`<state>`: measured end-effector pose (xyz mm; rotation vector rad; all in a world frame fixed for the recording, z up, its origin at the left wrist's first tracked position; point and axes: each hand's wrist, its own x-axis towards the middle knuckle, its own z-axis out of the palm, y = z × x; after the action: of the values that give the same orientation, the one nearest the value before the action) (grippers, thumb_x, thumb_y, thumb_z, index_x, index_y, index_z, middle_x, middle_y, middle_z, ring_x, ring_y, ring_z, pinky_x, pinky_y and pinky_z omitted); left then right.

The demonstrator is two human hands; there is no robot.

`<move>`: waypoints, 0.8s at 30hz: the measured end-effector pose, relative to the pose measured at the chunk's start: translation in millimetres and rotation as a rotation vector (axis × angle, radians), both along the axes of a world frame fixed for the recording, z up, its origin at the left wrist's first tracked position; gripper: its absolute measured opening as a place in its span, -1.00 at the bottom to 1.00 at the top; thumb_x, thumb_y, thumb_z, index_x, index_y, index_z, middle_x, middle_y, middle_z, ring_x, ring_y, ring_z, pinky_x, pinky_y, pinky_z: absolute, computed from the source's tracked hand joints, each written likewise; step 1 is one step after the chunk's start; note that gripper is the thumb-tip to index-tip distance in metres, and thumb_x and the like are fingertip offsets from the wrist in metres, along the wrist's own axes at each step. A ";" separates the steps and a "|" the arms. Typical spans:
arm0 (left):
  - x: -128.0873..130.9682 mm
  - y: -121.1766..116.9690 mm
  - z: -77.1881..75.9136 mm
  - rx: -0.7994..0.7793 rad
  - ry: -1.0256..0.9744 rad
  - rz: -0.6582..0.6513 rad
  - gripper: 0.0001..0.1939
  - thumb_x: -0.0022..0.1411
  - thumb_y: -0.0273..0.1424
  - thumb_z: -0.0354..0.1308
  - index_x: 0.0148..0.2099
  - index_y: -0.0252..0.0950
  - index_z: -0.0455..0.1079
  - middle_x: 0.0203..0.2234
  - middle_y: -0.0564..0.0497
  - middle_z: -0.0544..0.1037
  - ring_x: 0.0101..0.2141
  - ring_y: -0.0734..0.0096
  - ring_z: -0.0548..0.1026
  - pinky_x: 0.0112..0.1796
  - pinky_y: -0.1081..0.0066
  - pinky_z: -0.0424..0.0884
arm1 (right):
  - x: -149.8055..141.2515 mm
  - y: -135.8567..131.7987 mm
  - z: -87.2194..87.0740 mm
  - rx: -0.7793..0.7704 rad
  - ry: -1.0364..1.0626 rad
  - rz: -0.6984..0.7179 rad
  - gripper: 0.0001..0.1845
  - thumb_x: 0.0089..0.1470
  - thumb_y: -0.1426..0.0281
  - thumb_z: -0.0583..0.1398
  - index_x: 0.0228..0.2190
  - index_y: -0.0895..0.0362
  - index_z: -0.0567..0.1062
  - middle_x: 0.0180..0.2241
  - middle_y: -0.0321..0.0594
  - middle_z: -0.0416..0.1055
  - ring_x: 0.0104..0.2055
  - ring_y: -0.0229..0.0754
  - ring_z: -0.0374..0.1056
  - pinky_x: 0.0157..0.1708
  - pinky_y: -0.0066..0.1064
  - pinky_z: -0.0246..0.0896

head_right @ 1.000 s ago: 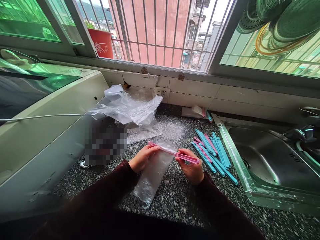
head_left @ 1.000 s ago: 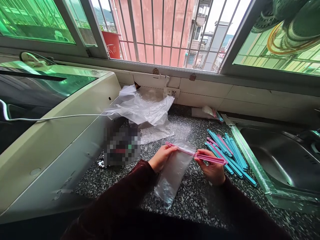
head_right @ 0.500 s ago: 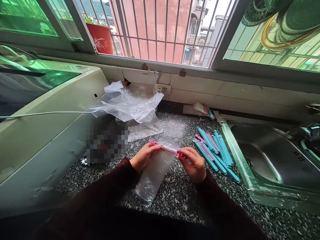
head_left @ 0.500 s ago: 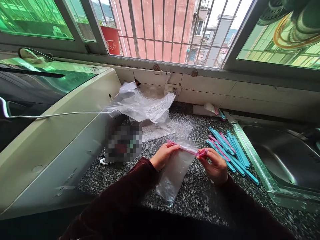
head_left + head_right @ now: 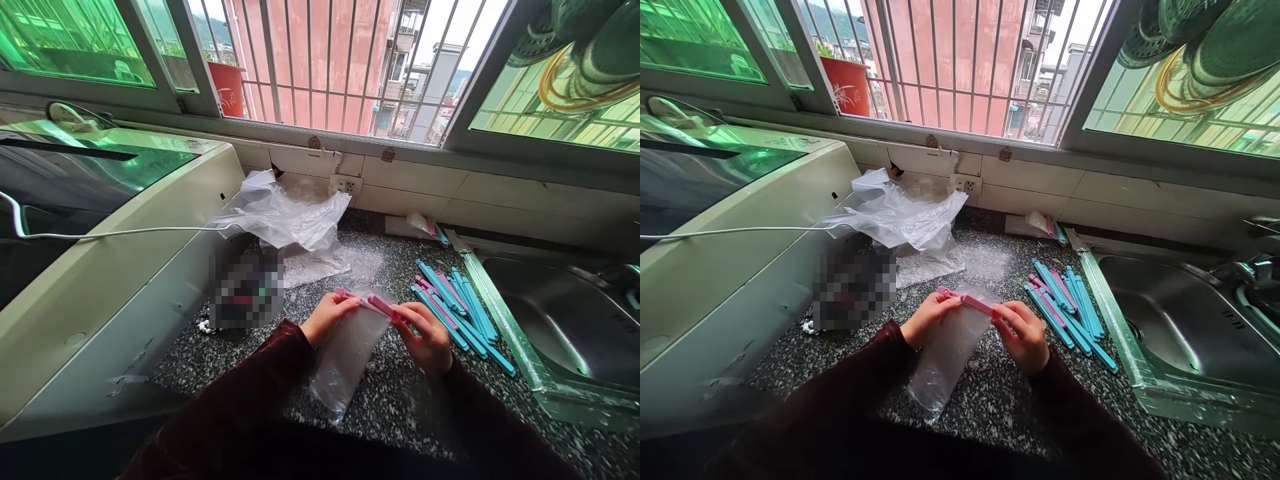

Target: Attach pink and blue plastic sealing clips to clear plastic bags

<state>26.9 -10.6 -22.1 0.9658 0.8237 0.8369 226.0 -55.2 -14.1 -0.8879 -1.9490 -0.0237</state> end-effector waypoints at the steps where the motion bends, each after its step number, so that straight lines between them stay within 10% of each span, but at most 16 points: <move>1: -0.5 0.1 -0.5 0.016 0.007 -0.008 -0.57 -0.13 -0.12 0.26 -0.41 -0.45 0.47 -0.66 0.06 0.38 -0.61 0.58 0.22 -0.53 0.50 0.06 | -0.1 0.0 -0.2 0.004 -0.004 0.001 -0.58 -0.02 0.61 0.18 -0.10 0.05 0.41 -0.34 -0.16 0.38 -0.32 -0.21 0.35 -0.38 -0.37 0.36; 24: -1.2 0.0 7.3 0.241 0.046 -0.002 -0.52 -0.11 -0.04 0.23 -0.36 -0.41 0.44 -0.55 0.03 0.42 -0.50 0.51 0.29 -0.42 0.49 0.20 | -1.9 2.6 -4.1 -0.026 -0.099 -0.050 -0.62 0.05 0.57 0.12 -0.07 0.09 0.42 -0.36 -0.15 0.35 -0.34 -0.24 0.35 -0.40 -0.43 0.36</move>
<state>25.7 -10.6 -14.8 1.2014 0.7726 0.9294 224.1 -52.5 -18.2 -0.9686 -2.0221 -0.0727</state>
